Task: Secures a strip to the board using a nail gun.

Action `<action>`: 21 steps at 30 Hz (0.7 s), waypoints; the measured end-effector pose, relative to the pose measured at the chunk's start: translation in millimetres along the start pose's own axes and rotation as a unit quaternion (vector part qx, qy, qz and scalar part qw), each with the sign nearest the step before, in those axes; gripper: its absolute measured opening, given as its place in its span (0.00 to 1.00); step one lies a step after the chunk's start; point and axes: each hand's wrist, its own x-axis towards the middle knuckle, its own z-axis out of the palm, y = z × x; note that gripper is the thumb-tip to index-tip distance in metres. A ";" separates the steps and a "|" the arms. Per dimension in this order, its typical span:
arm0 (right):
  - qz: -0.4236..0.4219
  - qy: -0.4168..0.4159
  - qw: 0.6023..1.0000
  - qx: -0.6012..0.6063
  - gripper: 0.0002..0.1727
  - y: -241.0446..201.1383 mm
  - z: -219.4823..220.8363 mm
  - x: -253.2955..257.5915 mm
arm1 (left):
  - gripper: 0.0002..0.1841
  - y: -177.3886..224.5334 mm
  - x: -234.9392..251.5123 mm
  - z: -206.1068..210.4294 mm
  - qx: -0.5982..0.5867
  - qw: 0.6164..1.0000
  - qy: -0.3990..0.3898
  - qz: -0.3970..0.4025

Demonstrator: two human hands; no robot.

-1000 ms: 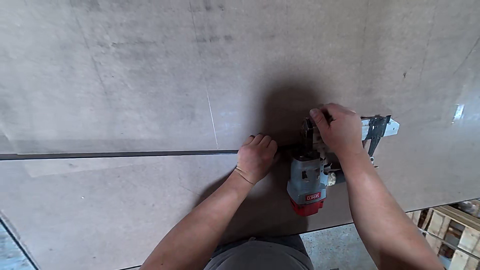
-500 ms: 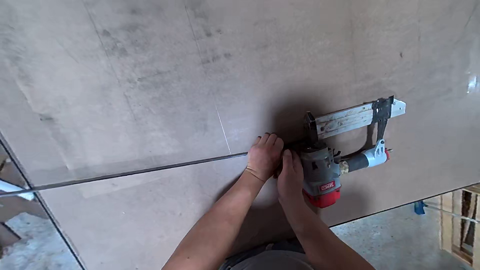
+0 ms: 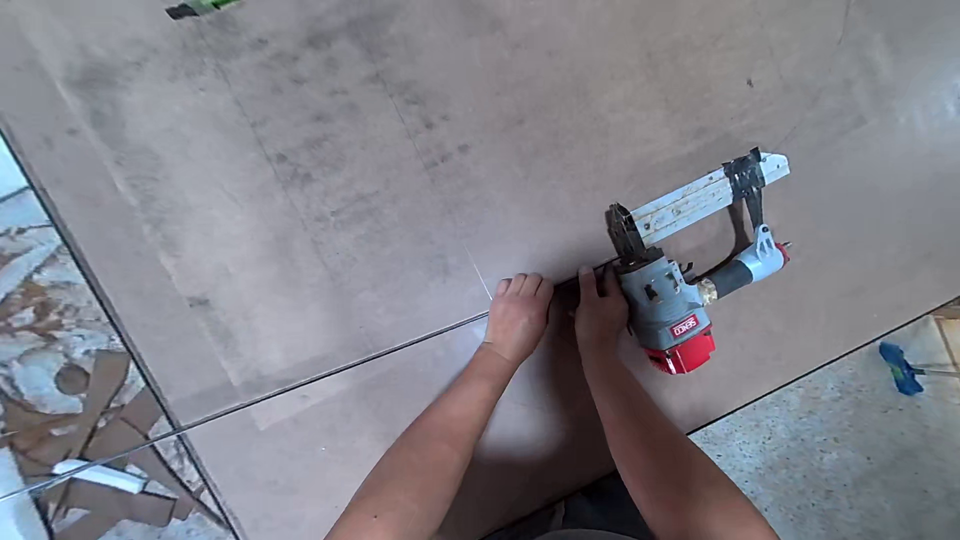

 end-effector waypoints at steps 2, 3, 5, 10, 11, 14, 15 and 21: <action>0.005 0.004 1.000 -0.023 0.39 -0.4 3.1 0.1 | 0.12 -12.3 -13.6 -3.8 0.009 1.000 0.010 0.008; -0.003 0.009 0.999 -0.041 0.38 -0.9 2.8 -0.3 | 0.12 -16.2 -19.0 -6.2 0.009 1.000 0.011 0.009; -0.041 0.017 0.995 -0.087 0.35 -2.3 -2.3 -4.2 | 0.12 -21.1 -30.0 -11.1 0.000 1.000 0.008 -0.002; -0.115 0.005 0.980 -0.163 0.30 -2.3 -5.0 -13.6 | 0.11 -63.3 -74.2 -36.7 -0.029 0.999 -0.003 -0.045; -0.107 0.002 0.982 -0.154 0.30 1.0 -2.3 -9.6 | 0.12 -76.1 -84.3 -44.2 -0.033 0.998 -0.014 -0.047; -0.086 0.015 0.990 -0.110 0.27 11.7 7.7 -5.5 | 0.10 -106.8 -118.3 -55.9 -0.024 1.000 -0.001 -0.008; -0.085 0.027 0.992 -0.087 0.28 15.5 13.7 -6.8 | 0.09 -114.8 -127.5 -58.1 -0.021 1.000 0.005 0.008; -0.086 0.112 0.984 -0.111 0.34 20.5 20.7 -3.5 | 0.11 -117.3 -125.7 -56.3 -0.014 0.998 -0.024 0.049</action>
